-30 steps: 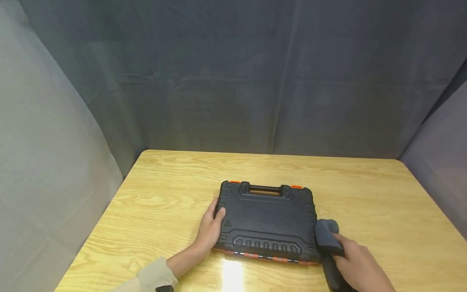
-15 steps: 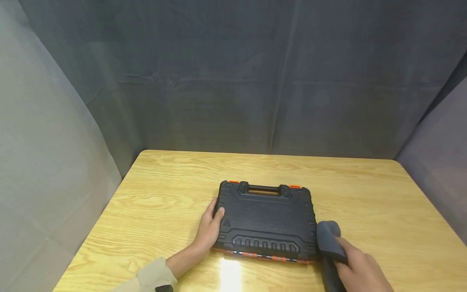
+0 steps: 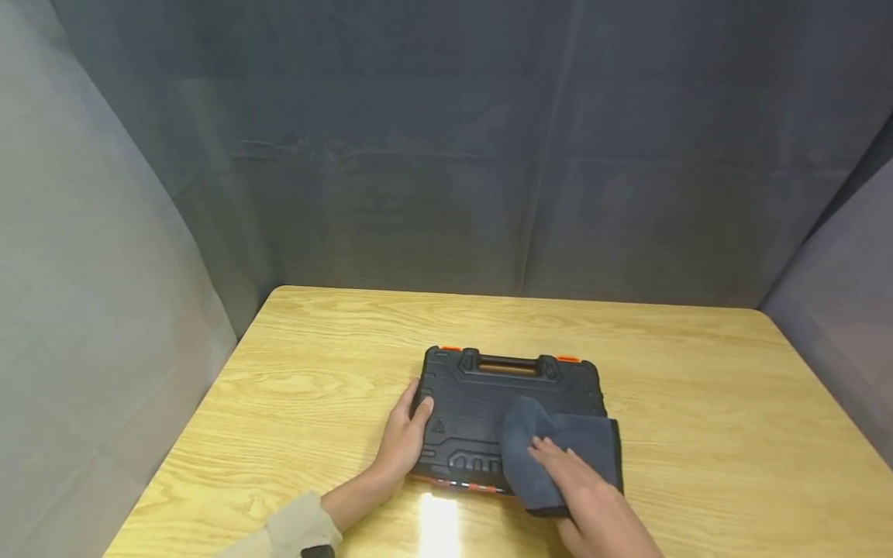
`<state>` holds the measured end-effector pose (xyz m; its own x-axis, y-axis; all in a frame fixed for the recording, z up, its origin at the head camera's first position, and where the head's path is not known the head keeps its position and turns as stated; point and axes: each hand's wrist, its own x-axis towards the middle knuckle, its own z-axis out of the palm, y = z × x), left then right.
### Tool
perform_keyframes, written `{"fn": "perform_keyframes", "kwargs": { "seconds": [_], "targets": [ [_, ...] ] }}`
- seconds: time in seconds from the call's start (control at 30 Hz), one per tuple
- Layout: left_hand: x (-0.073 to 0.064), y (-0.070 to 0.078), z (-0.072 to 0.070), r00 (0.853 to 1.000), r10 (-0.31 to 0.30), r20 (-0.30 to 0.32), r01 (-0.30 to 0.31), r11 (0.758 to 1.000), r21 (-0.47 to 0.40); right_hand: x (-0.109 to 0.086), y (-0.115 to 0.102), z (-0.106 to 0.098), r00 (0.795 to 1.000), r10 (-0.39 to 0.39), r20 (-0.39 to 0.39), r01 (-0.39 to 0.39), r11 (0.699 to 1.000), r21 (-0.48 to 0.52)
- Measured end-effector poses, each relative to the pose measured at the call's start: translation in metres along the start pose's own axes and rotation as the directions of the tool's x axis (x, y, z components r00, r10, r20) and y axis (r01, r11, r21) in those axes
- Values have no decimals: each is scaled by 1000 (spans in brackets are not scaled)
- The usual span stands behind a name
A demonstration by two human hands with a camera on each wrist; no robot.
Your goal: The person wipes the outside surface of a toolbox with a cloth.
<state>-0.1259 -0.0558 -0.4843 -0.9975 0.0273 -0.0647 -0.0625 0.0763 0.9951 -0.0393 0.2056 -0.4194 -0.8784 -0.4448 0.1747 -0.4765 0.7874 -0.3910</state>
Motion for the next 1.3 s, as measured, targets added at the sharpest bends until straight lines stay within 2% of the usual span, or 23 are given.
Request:
{"fn": "perform_keyframes", "kwargs": {
  "seconds": [0.1,0.2,0.27,0.37,0.47,0.57,0.67,0.77,0.87,1.0,1.1,1.2,1.3],
  "targets": [
    [0,-1,-1,1000,0,3,0,1000,-12,9,-10,15,985,-171,-4,171,985,-24],
    [0,-2,-1,1000,2,2,-2,1000,-29,18,-17,25,945,-327,23,327,945,4],
    [0,-2,0,1000,7,2,-7,999,-39,24,-19,30,900,-436,11,436,900,8],
    [1,-2,1,1000,23,13,-22,997,-80,32,-23,39,819,-573,-2,573,819,-7],
    [1,0,1,999,41,16,-39,993,-115,38,-28,48,745,-667,-2,667,745,-27],
    [2,1,0,998,68,8,-67,992,-111,43,-35,57,702,-712,21,712,701,-38],
    [2,2,-2,996,93,12,-92,992,-85,46,-40,64,680,-732,42,733,678,-52],
    [2,0,-3,996,90,19,-88,993,-82,47,-44,70,680,-732,35,732,677,-78],
    [3,-1,-3,997,80,20,-78,993,-83,46,-46,73,704,-710,13,708,699,-100],
    [5,-2,-3,997,74,16,-73,994,-79,44,-49,75,747,-665,-1,661,742,-109],
    [4,-2,-3,998,70,8,-69,996,-58,42,-48,74,762,-648,6,644,756,-113],
    [3,-2,-3,998,63,2,-63,997,-51,39,-45,71,768,-640,16,637,762,-114],
    [2,-2,-2,999,49,-10,-50,997,-57,34,-40,68,786,-618,22,617,780,-100]
  ]
}}
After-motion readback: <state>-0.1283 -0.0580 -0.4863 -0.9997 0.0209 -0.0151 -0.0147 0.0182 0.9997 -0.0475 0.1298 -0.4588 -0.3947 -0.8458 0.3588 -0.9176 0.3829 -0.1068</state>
